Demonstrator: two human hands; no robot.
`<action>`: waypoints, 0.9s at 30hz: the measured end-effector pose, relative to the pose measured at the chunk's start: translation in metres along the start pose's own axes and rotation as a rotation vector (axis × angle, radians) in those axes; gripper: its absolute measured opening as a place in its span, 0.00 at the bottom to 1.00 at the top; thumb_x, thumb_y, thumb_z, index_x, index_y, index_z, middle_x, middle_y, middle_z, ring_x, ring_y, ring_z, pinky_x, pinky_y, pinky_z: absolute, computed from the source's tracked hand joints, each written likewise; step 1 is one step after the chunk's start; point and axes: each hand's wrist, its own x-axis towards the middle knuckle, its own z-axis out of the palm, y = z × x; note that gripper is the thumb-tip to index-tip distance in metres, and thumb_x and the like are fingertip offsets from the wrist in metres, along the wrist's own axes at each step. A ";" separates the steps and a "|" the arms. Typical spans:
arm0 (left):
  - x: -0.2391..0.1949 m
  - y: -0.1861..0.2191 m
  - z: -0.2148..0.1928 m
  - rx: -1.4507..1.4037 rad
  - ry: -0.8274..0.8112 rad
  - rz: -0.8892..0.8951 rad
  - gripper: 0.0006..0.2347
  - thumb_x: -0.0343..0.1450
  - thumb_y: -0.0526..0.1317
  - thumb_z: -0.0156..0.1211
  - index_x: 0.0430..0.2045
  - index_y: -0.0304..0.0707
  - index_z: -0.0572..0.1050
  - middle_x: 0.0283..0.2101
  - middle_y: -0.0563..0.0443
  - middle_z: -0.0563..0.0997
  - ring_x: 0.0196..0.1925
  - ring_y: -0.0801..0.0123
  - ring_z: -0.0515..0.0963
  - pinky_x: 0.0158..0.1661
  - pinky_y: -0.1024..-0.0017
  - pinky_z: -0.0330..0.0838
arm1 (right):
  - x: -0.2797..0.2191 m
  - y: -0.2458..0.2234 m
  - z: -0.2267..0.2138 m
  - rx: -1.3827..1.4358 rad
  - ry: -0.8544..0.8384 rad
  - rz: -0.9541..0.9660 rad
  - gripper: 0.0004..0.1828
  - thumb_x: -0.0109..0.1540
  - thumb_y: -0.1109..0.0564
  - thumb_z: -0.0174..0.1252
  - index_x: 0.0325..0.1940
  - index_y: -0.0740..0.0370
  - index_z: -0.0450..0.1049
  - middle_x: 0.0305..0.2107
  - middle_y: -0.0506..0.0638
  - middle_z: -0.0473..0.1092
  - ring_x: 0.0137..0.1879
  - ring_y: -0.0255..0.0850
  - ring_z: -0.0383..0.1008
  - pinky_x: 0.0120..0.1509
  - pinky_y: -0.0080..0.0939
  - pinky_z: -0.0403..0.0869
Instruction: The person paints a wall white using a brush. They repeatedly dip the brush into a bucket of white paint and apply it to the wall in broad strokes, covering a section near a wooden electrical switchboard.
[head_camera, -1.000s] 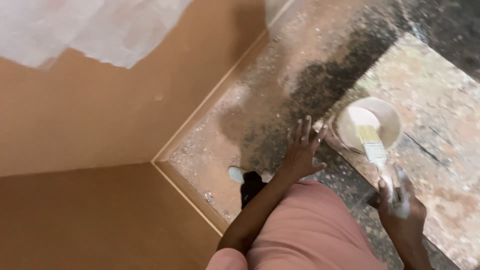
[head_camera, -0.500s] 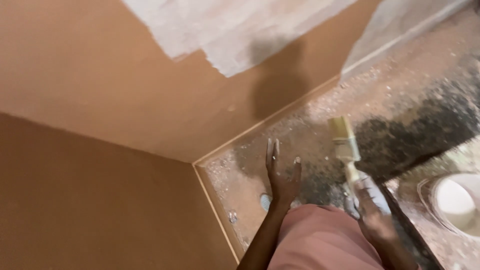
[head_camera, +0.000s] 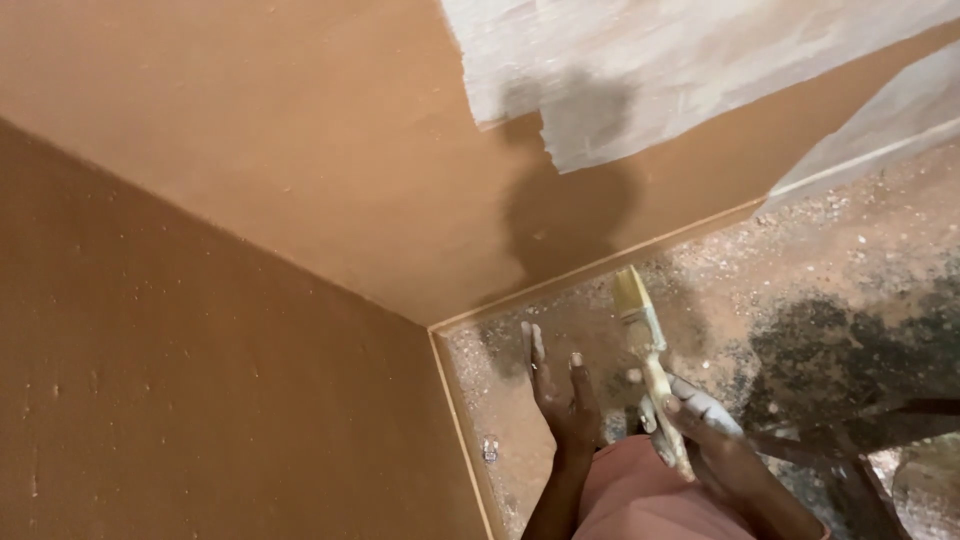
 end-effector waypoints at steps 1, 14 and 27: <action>0.002 -0.002 0.000 -0.026 -0.010 -0.009 0.26 0.76 0.34 0.53 0.71 0.28 0.57 0.78 0.35 0.55 0.79 0.49 0.56 0.73 0.57 0.50 | 0.004 -0.002 0.002 -0.006 -0.124 -0.076 0.23 0.66 0.55 0.49 0.63 0.66 0.66 0.31 0.56 0.73 0.29 0.40 0.72 0.29 0.39 0.71; 0.048 -0.008 0.022 -0.089 -0.070 -0.059 0.28 0.77 0.42 0.45 0.73 0.27 0.52 0.80 0.35 0.48 0.81 0.49 0.48 0.74 0.56 0.44 | 0.050 -0.051 0.029 -0.279 -0.142 -0.064 0.21 0.66 0.47 0.50 0.60 0.58 0.73 0.25 0.47 0.67 0.26 0.33 0.64 0.26 0.32 0.64; 0.133 -0.001 0.053 0.140 -0.087 0.138 0.30 0.79 0.46 0.42 0.75 0.28 0.45 0.81 0.31 0.41 0.83 0.42 0.43 0.77 0.50 0.42 | 0.139 -0.153 0.083 -0.474 -0.519 -0.263 0.17 0.68 0.46 0.51 0.50 0.62 0.73 0.19 0.43 0.64 0.19 0.28 0.59 0.19 0.30 0.60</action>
